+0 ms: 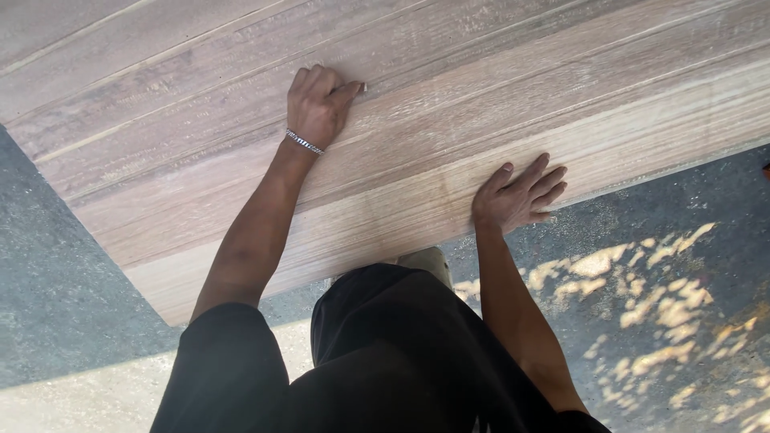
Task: The person sands a large wooden board placed on the ground using a sanding block held in the right hand while stabilizing the board with the left hand. The person moves along the length of the board, sanding different sections in a back-and-forth motion.
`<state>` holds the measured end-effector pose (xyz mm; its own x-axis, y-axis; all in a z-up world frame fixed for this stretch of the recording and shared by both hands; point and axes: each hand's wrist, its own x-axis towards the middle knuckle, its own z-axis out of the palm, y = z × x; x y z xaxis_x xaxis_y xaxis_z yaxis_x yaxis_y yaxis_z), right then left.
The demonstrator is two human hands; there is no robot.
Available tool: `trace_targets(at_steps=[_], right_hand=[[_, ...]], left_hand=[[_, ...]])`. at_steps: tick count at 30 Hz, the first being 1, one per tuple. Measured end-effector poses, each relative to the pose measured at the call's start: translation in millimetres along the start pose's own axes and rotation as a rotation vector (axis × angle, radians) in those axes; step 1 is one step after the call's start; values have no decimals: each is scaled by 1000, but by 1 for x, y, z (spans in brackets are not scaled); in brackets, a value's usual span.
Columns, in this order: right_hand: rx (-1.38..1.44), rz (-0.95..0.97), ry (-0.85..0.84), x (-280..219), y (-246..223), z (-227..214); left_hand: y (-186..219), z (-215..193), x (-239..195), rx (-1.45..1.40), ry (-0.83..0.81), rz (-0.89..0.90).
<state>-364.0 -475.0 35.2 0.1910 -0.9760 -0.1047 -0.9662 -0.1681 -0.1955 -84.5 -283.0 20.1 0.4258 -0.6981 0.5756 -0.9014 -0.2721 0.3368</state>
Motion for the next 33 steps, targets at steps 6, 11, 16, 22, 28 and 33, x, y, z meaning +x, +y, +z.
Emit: trace_targets(at_steps=[6, 11, 16, 22, 28, 33], right_hand=[[-92, -13, -11, 2, 8, 9], [-88, -2, -27, 2, 13, 16], [-71, -35, -66, -4, 12, 14], [-72, 20, -22, 5, 21, 20], [25, 20, 34, 1, 8, 19], [14, -16, 41, 3, 9, 6]], left_hand=[[-24, -21, -42, 18, -2, -57], [9, 56, 10, -22, 122, -15], [10, 45, 16, 0, 105, 8], [-4, 7, -10, -23, -53, -31], [43, 81, 58, -40, 102, -37], [45, 66, 71, 12, 22, 43]])
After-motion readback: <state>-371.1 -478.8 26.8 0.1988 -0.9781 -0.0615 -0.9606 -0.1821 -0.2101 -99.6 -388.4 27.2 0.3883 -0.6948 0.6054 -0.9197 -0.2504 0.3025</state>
